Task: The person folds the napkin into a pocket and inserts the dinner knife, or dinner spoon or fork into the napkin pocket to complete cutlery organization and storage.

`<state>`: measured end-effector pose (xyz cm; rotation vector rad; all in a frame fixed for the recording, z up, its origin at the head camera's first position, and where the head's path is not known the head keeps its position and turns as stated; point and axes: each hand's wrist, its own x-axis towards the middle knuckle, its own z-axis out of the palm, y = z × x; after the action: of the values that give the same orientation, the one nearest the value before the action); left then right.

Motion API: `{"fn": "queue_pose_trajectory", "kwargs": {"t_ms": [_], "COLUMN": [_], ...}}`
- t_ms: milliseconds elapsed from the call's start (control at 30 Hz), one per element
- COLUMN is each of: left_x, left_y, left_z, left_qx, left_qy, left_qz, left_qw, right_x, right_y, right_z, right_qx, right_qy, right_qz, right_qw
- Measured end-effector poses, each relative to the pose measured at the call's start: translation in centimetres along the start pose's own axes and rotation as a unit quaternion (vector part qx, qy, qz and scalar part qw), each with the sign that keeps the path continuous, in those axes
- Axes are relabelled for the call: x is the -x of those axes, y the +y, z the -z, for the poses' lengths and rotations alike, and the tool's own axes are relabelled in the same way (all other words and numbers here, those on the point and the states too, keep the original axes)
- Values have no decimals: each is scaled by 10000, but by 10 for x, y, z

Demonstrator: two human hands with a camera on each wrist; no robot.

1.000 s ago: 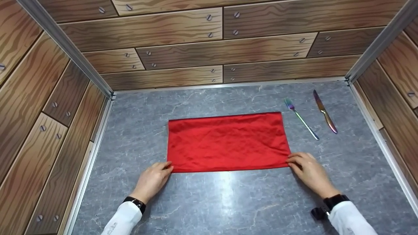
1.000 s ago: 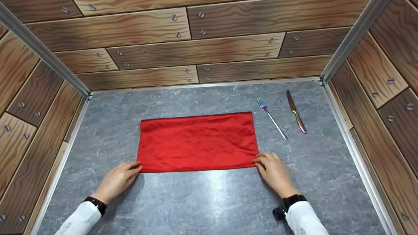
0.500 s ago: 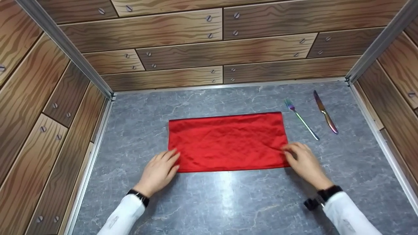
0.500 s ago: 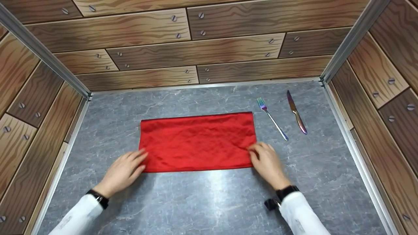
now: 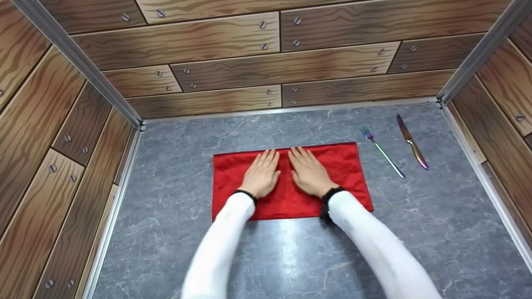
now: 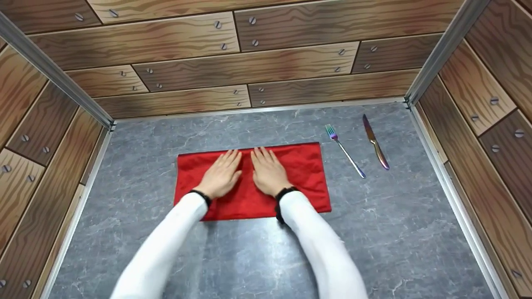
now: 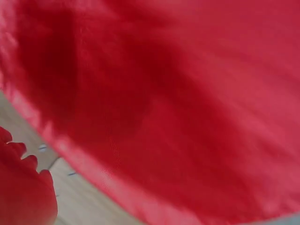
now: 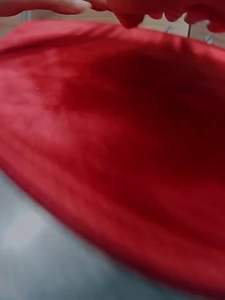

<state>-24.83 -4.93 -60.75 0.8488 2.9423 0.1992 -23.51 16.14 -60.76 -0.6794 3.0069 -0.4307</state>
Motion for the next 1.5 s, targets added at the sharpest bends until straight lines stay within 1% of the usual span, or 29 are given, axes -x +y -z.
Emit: {"fn": "queue_pose_trajectory", "kwargs": {"t_ms": [67,133,200,333,500,600,700,800,900,1000,1067,1167,1267,1400,1500], "left_x": [-10,-16,-20,-25,-24,-21,-17,-11,-4,5,9,16,20,22,23], "left_y": [0,-1,-1,1,0,-5,-13,-27,-45,-64,-75,-86,-91,-92,-91], "left_z": [-10,-17,-22,-23,-24,-26,-25,-24,-25,-27,-29,-29,-29,-29,-28], "left_qx": [-20,-84,-81,-15,42,107,232,375,583,756,775,885,966,1067,1092], "left_qy": [-132,-259,-328,-560,-667,-725,-719,-667,-607,-524,-462,-344,-324,-281,-320], "left_qz": [117,220,306,480,532,609,789,1057,1342,1666,1872,2138,2251,2258,2284], "left_qw": [9998,9994,9990,9973,9963,9955,9940,9915,9874,9817,9782,9722,9690,9679,9669], "right_x": [-7,-12,-16,-21,-21,-18,-17,-17,-18,-18,-18,-18,-17,-18,-21], "right_y": [-2,-2,0,8,18,20,21,22,22,21,22,22,23,22,16], "right_z": [-5,-8,-10,-16,-26,-29,-31,-32,-32,-31,-31,-30,-31,-32,-29], "right_qx": [85,121,97,188,253,143,114,70,29,7,4,-14,-77,-60,38], "right_qy": [-108,-226,-357,-526,-613,-596,-594,-562,-585,-619,-634,-648,-590,-518,-486], "right_qz": [-9,-36,-92,-215,-209,-161,-183,-191,-209,-226,-251,-275,-250,-218,-354], "right_qw": [9999,9997,9993,9982,9976,9980,9980,9982,9981,9978,9977,9975,9979,9984,9982]}}
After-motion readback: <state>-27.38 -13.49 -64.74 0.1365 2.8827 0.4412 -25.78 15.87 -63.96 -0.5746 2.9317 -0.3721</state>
